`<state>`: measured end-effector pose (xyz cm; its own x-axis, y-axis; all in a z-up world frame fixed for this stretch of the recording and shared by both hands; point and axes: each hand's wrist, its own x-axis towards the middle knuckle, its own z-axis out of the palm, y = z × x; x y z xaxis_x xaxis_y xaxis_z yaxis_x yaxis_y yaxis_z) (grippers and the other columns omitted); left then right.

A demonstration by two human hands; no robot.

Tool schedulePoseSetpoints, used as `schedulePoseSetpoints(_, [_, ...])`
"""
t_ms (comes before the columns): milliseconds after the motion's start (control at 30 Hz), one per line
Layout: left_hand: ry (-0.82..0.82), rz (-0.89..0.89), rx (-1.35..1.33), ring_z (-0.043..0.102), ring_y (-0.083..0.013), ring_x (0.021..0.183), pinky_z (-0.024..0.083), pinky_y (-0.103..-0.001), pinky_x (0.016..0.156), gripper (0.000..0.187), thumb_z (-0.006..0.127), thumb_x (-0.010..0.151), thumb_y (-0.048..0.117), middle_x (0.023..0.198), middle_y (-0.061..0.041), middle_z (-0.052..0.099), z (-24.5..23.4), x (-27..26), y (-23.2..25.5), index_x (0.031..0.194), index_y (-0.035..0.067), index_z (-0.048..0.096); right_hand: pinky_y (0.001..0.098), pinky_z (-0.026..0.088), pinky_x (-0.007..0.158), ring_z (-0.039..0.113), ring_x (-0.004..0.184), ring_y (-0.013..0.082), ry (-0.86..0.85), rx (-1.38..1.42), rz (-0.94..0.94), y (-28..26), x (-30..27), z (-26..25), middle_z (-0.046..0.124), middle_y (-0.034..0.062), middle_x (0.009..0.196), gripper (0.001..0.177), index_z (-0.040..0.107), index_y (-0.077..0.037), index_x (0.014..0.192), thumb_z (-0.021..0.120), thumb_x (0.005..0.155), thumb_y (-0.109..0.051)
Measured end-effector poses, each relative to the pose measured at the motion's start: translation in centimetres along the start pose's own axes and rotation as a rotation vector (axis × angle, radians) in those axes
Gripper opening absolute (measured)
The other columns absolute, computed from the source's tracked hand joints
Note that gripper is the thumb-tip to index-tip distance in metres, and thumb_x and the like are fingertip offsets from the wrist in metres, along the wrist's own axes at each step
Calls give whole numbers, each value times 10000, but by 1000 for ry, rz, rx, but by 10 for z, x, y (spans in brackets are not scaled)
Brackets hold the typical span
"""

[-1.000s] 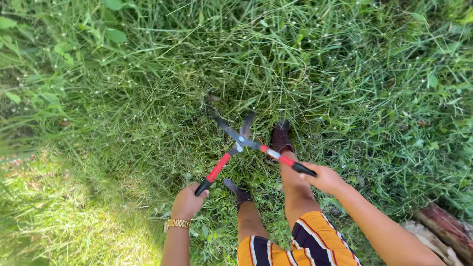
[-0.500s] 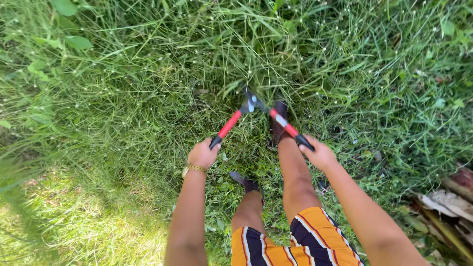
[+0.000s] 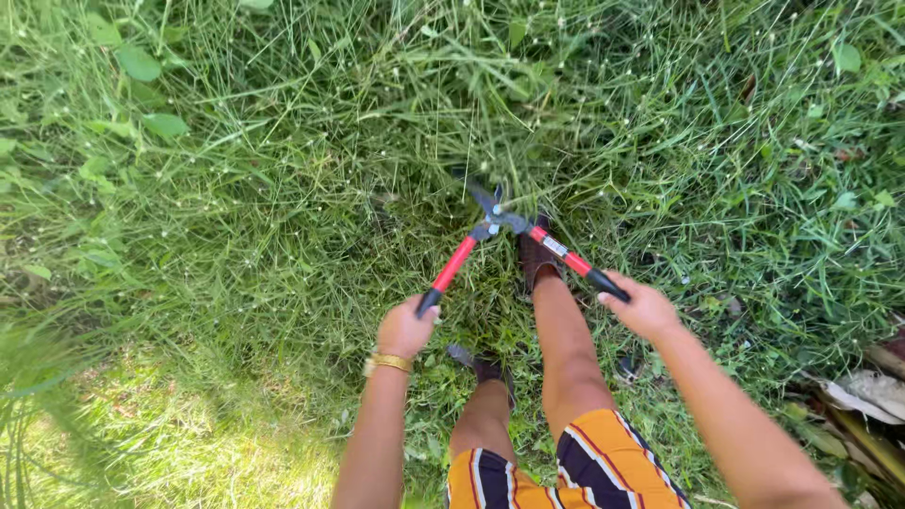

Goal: The person uses manual grass shears to trim overgrown grass in a yard. They repeatedly cut sections of grass and weeds, moving across the lawn to trim different areas.

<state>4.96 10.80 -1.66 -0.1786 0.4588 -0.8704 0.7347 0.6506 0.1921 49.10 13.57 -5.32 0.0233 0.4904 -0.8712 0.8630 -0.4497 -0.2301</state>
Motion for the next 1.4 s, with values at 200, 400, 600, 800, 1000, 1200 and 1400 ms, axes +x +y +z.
schedulePoseSetpoints(200, [-73, -50, 35, 727, -312, 819, 555, -447, 797, 445, 675, 892, 488, 885, -136, 751, -49, 77, -5, 1237, 211, 717, 420, 556, 917, 728, 1029, 306, -29, -131, -140, -57, 77, -64, 753, 81, 1163, 627, 573, -371, 1451, 684, 861, -553])
schedulePoseSetpoints(400, [352, -7, -193, 696, -433, 854, 549, -515, 769, 409, 673, 964, 445, 898, -227, 718, 27, 126, 93, 1049, 45, 684, 478, 553, 853, 720, 942, 363, 80, 23, 164, -206, 76, -4, 741, 157, 1016, 644, 430, -405, 1537, 580, 925, -544])
schedulePoseSetpoints(600, [135, -82, -268, 739, -353, 801, 562, -476, 744, 410, 655, 916, 425, 863, -170, 739, -24, 72, 73, 1198, 133, 703, 473, 560, 864, 717, 974, 372, 49, -129, -32, -147, 78, -68, 736, 131, 1113, 659, 491, -398, 1500, 634, 890, -602])
schedulePoseSetpoints(800, [-77, -130, -21, 738, -311, 796, 558, -437, 760, 422, 693, 879, 432, 881, -161, 765, -119, 75, 45, 1210, 174, 728, 443, 575, 868, 756, 928, 318, -103, -332, -80, -111, 102, -169, 782, 91, 996, 590, 558, -505, 1447, 654, 868, -571])
schedulePoseSetpoints(1000, [225, 5, -229, 693, -247, 733, 549, -428, 717, 342, 699, 915, 388, 837, -107, 715, -138, 130, 121, 1071, 86, 733, 482, 551, 806, 714, 905, 340, 69, -122, -84, -250, 115, -117, 734, 132, 986, 616, 436, -356, 1542, 594, 966, -505])
schedulePoseSetpoints(1200, [459, 156, -264, 667, -248, 664, 560, -430, 656, 336, 699, 945, 331, 806, -134, 679, -229, 139, 180, 925, -3, 677, 392, 563, 856, 706, 905, 197, 219, 24, -376, -364, 116, -240, 727, 71, 1134, 472, 655, -180, 1365, 737, 925, -330])
schedulePoseSetpoints(1400, [526, 372, -270, 696, -226, 670, 578, -419, 689, 378, 604, 977, 408, 729, -67, 716, -299, 161, 262, 948, 56, 738, 398, 560, 875, 708, 946, 218, 287, -103, -276, -381, 70, -314, 734, 111, 1142, 526, 642, -164, 1412, 740, 938, -371])
